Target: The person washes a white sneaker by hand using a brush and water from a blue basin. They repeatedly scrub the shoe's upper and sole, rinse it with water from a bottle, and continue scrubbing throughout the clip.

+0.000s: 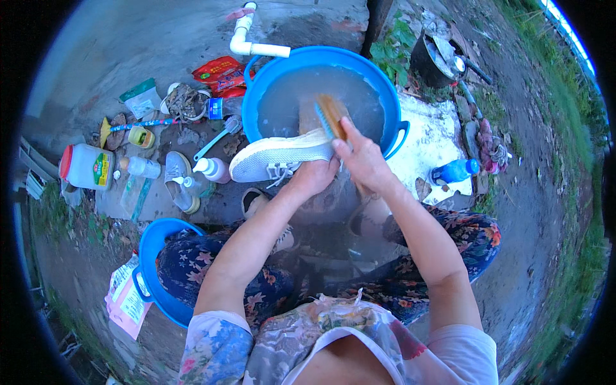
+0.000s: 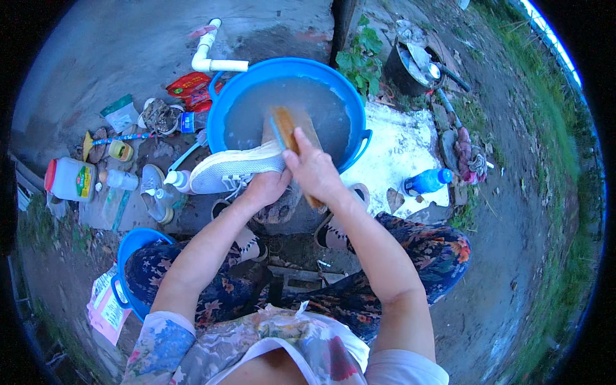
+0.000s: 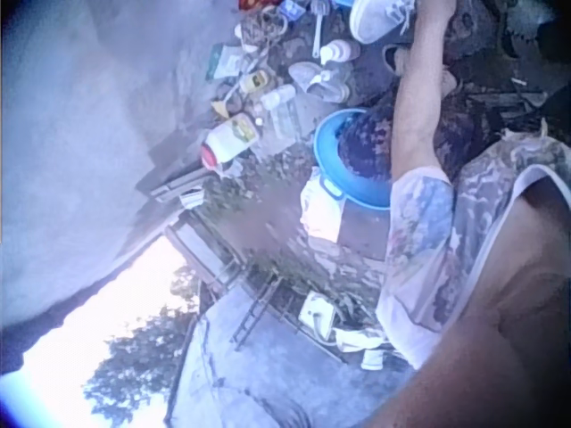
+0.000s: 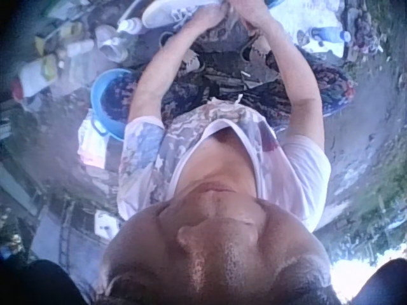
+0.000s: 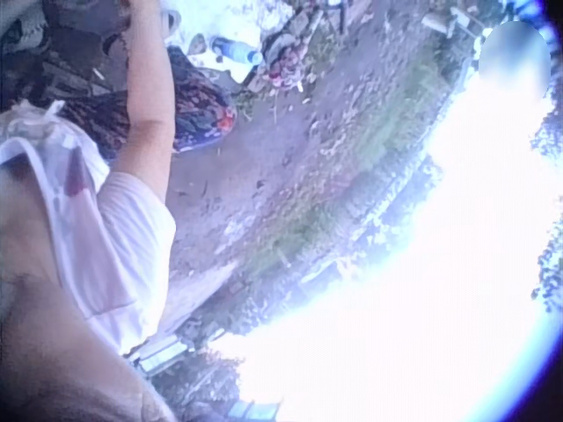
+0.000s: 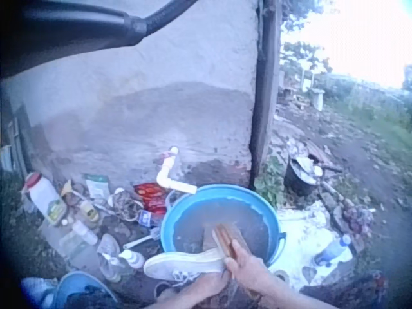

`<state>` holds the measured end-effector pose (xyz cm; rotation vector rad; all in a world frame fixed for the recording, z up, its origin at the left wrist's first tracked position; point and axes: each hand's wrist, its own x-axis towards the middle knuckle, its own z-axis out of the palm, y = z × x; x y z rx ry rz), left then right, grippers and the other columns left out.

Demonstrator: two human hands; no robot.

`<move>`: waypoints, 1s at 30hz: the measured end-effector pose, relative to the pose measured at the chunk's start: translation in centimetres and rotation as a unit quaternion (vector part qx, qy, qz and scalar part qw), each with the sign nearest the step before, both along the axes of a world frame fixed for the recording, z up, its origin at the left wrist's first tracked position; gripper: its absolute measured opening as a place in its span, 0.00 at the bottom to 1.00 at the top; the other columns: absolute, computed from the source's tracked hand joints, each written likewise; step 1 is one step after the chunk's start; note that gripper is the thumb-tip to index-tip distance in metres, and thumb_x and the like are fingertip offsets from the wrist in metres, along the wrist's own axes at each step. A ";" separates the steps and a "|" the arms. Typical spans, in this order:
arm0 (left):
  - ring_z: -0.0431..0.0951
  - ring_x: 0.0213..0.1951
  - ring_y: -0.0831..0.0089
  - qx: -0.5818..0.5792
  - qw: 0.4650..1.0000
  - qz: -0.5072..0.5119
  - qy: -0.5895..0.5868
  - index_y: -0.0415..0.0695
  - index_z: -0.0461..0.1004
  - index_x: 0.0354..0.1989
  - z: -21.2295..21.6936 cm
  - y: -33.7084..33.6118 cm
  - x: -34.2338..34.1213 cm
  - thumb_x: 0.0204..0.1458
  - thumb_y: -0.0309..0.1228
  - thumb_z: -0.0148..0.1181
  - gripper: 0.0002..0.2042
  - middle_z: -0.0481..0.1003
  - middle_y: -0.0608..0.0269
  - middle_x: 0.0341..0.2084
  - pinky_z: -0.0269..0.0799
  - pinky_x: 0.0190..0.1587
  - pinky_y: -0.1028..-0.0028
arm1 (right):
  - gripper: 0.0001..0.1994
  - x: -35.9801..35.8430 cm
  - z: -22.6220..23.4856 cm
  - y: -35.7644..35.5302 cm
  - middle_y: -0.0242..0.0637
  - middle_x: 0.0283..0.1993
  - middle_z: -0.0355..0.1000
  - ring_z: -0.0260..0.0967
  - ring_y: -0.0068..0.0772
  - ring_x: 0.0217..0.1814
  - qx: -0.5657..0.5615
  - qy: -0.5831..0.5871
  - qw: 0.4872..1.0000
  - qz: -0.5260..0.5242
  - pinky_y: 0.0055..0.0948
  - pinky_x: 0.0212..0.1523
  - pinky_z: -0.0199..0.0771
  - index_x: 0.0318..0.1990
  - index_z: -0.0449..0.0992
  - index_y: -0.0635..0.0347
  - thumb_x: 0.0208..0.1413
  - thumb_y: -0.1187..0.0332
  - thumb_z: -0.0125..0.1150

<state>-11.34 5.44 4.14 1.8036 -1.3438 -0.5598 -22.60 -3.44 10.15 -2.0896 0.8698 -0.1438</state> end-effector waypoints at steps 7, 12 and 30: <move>0.70 0.48 0.47 0.003 0.989 -0.117 -0.092 0.37 0.67 0.48 1.0 0.9 3.0 0.49 0.32 0.52 0.18 0.70 0.43 0.45 0.65 0.53 0.59 | 0.29 -3.9 1.8 0.8 0.58 0.35 0.73 0.73 0.57 0.39 -0.114 0.027 0.991 0.071 0.44 0.41 0.71 0.65 0.53 0.55 0.57 0.60 0.52; 0.71 0.51 0.64 0.182 0.941 -0.014 0.286 0.39 0.68 0.51 2.7 0.7 4.8 0.52 0.32 0.50 0.19 0.71 0.54 0.49 0.65 0.54 0.65 | 0.30 1.0 2.4 -0.6 0.59 0.32 0.73 0.73 0.59 0.35 -0.163 0.092 0.974 0.130 0.49 0.39 0.73 0.66 0.52 0.55 0.58 0.56 0.50; 0.77 0.35 0.67 -0.064 0.823 0.164 0.540 0.32 0.68 0.47 -0.4 1.2 8.3 0.48 0.28 0.48 0.18 0.74 0.53 0.35 0.74 0.39 0.68 | 0.27 -1.7 3.8 -0.1 0.59 0.41 0.73 0.70 0.60 0.45 -0.109 0.018 0.972 0.207 0.45 0.47 0.70 0.64 0.56 0.54 0.58 0.60 0.50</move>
